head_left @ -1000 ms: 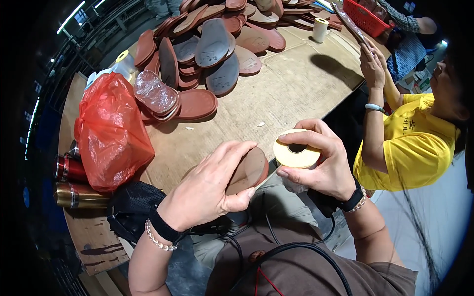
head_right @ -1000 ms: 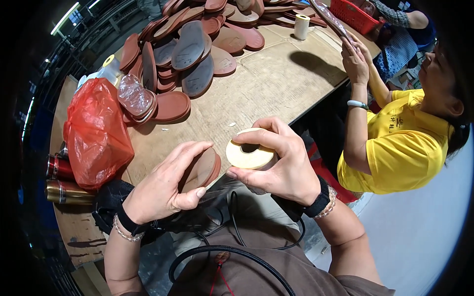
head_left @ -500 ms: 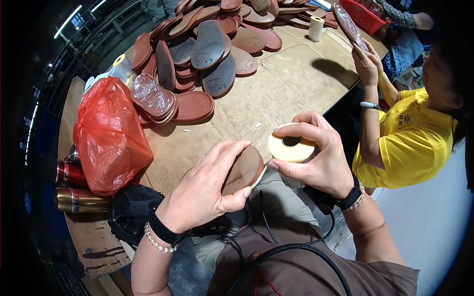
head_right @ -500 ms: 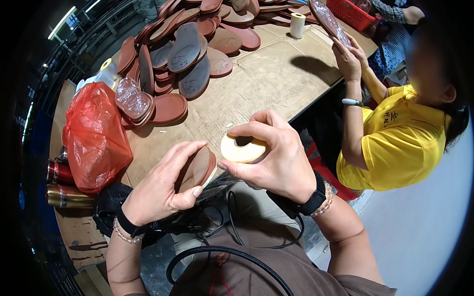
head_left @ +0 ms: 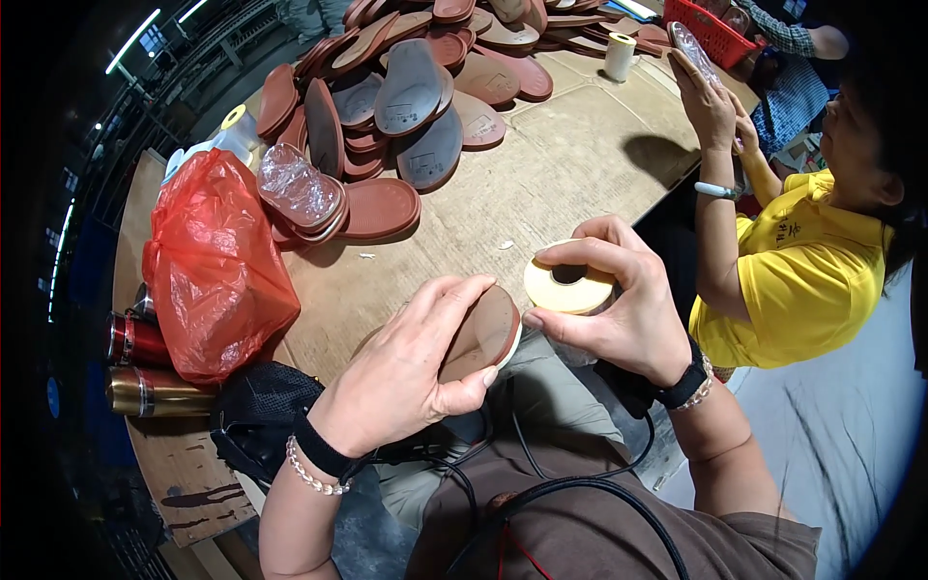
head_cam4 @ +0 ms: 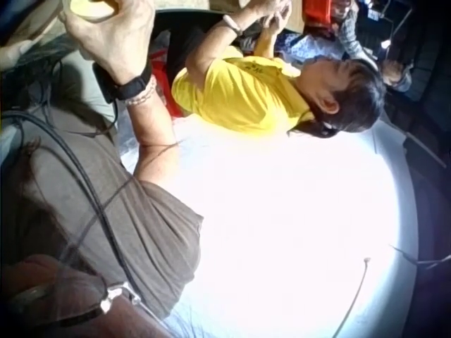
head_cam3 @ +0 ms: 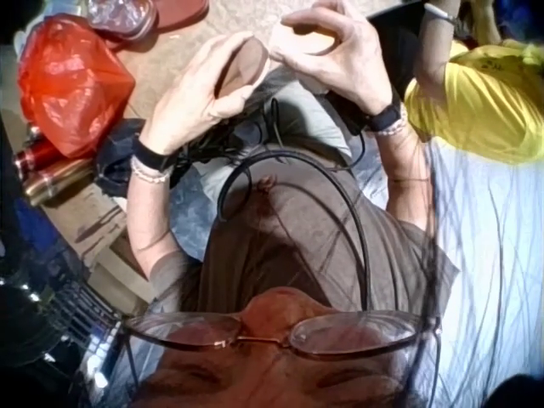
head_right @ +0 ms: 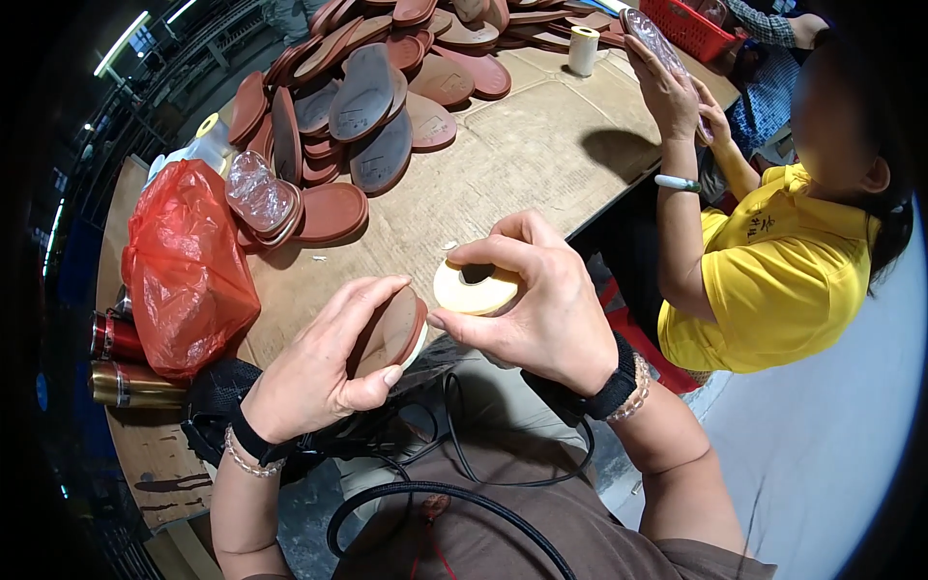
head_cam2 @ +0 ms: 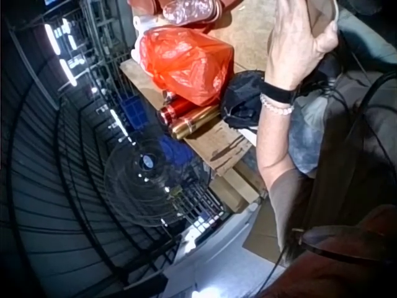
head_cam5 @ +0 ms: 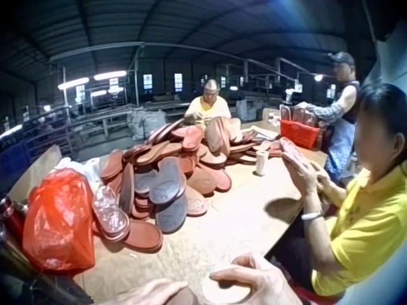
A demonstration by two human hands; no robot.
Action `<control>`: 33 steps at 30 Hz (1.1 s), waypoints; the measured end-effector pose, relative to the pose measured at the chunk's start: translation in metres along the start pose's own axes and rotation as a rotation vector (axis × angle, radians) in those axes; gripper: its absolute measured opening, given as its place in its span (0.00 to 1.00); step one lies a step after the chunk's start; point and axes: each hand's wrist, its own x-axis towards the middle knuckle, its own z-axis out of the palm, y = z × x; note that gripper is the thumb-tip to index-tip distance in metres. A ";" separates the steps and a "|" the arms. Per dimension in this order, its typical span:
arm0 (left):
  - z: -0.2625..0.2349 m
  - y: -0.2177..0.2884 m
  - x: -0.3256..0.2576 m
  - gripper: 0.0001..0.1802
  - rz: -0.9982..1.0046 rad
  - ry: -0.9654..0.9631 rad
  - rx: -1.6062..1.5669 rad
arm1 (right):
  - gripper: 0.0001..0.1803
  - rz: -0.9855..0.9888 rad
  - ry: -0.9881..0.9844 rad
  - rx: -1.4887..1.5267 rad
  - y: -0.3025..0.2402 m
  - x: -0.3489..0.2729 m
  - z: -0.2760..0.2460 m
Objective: Wrapping shoe soles in plastic film for manufacturing.
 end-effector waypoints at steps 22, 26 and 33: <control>0.006 -0.006 -0.027 0.48 0.155 0.067 -0.002 | 0.29 -0.094 -0.026 -0.036 -0.046 -0.018 -0.008; 0.018 -0.011 -0.037 0.45 0.208 0.199 0.019 | 0.29 -0.106 -0.057 -0.019 -0.053 -0.020 -0.003; 0.031 -0.007 -0.040 0.40 0.291 0.504 0.103 | 0.30 -0.150 -0.095 -0.015 -0.064 -0.019 0.001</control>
